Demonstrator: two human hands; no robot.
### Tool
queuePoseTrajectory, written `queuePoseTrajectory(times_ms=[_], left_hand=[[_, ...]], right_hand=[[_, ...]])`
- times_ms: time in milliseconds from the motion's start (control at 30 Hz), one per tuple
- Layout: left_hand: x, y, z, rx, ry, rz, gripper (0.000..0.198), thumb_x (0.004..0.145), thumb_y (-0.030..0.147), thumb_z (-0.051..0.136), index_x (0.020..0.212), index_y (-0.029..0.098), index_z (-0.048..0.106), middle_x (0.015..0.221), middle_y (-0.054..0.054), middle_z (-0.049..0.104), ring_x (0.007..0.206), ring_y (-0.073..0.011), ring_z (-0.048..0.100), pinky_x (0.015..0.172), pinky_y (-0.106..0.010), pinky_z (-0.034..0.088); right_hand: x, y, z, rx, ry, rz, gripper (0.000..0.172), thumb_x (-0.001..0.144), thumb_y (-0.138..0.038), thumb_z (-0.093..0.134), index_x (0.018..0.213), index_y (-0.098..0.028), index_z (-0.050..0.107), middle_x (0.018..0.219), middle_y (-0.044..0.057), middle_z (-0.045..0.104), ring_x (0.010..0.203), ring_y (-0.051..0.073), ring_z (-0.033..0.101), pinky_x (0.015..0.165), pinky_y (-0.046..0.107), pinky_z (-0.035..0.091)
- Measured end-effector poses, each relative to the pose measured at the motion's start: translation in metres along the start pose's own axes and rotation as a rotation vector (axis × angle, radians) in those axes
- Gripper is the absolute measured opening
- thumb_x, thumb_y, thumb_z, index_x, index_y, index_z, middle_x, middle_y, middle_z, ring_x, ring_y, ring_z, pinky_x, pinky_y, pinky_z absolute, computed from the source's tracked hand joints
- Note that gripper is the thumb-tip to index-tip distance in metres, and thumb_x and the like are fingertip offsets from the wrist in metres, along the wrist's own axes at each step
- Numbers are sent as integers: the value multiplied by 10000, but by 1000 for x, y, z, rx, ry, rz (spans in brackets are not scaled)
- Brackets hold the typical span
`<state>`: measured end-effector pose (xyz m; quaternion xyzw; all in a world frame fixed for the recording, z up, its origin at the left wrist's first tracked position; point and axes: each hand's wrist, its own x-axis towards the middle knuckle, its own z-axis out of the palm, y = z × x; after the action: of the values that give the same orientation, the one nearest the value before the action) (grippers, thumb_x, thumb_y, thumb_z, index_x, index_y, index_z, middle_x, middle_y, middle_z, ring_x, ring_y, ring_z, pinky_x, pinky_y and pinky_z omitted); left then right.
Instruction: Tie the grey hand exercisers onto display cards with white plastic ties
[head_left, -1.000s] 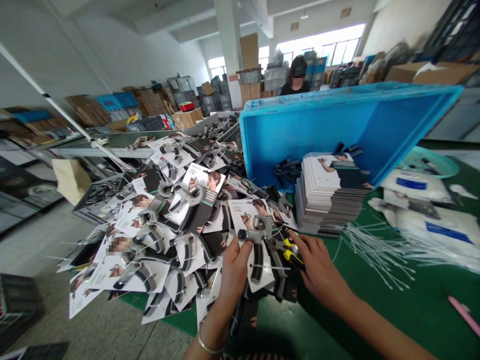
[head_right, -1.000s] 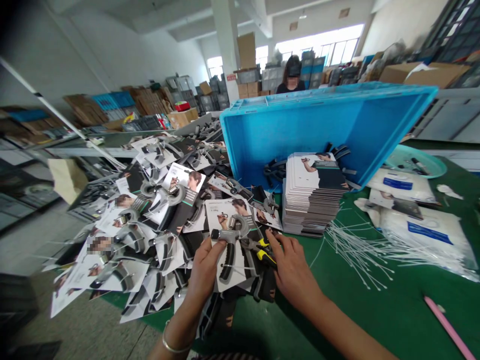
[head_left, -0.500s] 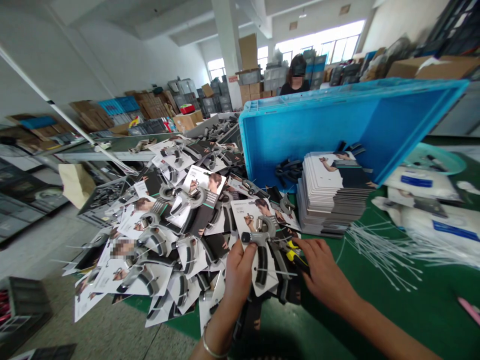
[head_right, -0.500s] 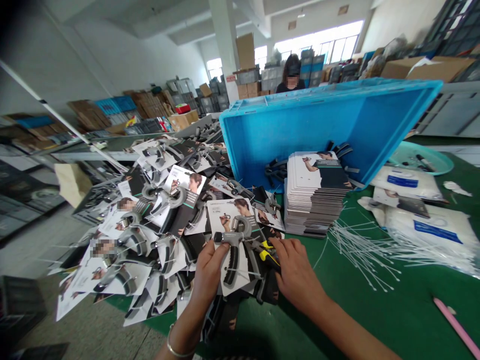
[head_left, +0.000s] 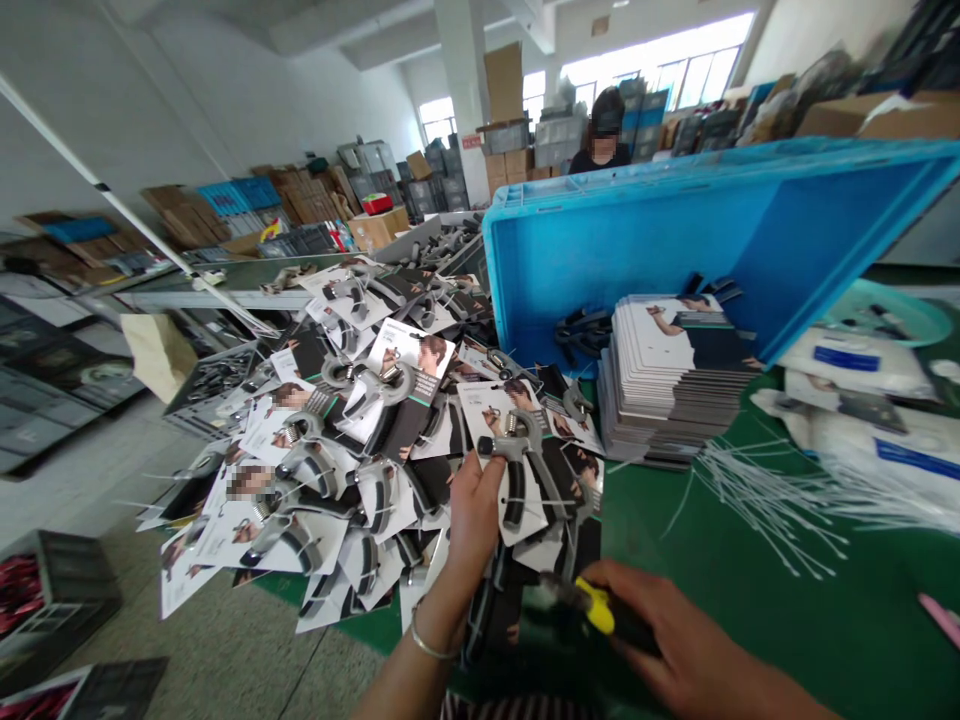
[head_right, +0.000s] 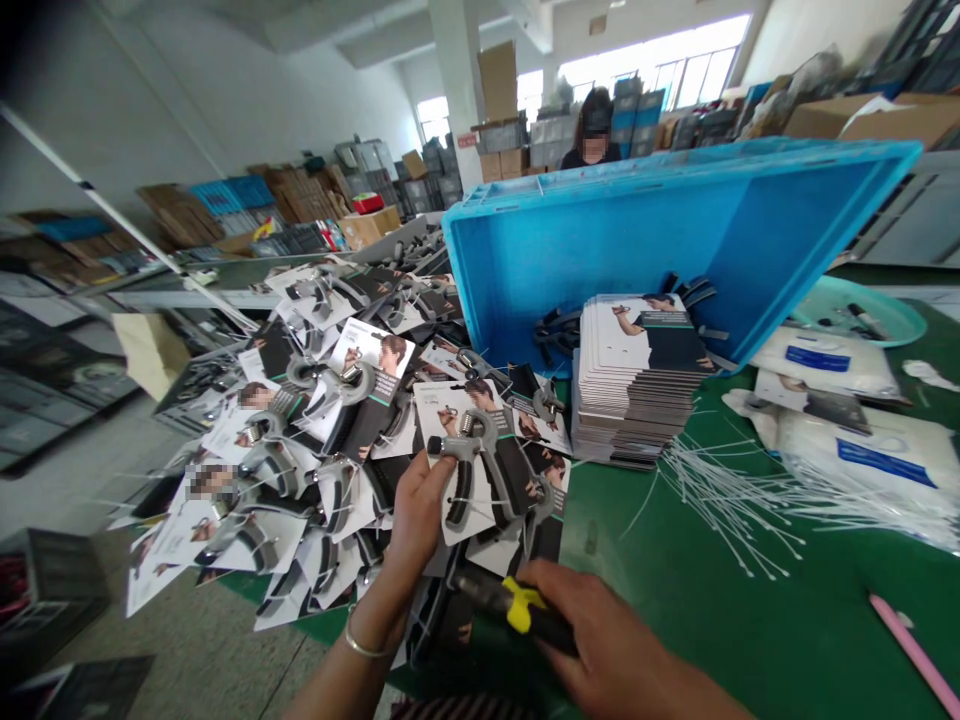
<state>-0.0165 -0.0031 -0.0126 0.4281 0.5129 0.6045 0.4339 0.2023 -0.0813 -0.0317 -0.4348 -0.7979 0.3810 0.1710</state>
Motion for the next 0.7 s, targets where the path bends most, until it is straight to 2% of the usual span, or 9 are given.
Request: queuePoseTrajectory(times_ms=[100, 200, 300, 467, 567, 700], left_hand=[[-4, -1, 8, 37, 102, 123, 147, 907, 280, 605, 993, 213, 703, 1143, -59, 711, 1225, -248, 567, 1110, -316, 335], [-12, -3, 17, 39, 158, 183, 168, 915, 281, 600, 1046, 219, 685, 1222, -68, 677, 1282, -248, 525, 1123, -312, 322], [-17, -5, 19, 26, 184, 171, 172, 890, 278, 641, 1049, 230, 681, 1219, -72, 670, 1276, -256, 520, 1138, -319, 303], [-19, -10, 15, 120, 184, 201, 155, 917, 293, 607, 1038, 229, 680, 1137, -82, 686, 1169, -255, 580, 1109, -321, 332], [-21, -12, 15, 164, 185, 218, 157, 932, 291, 578, 1040, 225, 672, 1113, -91, 691, 1153, -255, 593, 1080, -322, 367], [-24, -10, 18, 217, 110, 265, 202, 952, 246, 513, 1081, 200, 661, 1158, -107, 689, 1199, -246, 583, 1089, -338, 375]], right_hand=[[0, 10, 22, -23, 272, 153, 419, 983, -368, 448, 1368, -208, 491, 1322, 134, 627, 1180, 274, 622, 1035, 429, 481], [10, 20, 38, -103, 401, 113, 531, 971, -349, 495, 1471, -207, 384, 1415, 145, 555, 1291, 288, 543, 1111, 484, 418], [16, 19, 46, -163, 450, 67, 570, 974, -322, 502, 1510, -227, 332, 1401, 141, 568, 1292, 294, 539, 1105, 504, 425], [17, 13, 50, -190, 520, 81, 559, 985, -338, 481, 1507, -223, 316, 1424, 139, 552, 1319, 286, 519, 1115, 493, 421], [18, 14, 52, -178, 503, 85, 511, 985, -353, 469, 1465, -204, 374, 1404, 149, 572, 1297, 280, 547, 1091, 473, 451], [20, 22, 54, -112, 483, 119, 409, 967, -400, 469, 1308, -182, 528, 1269, 152, 673, 1137, 289, 665, 986, 452, 531]])
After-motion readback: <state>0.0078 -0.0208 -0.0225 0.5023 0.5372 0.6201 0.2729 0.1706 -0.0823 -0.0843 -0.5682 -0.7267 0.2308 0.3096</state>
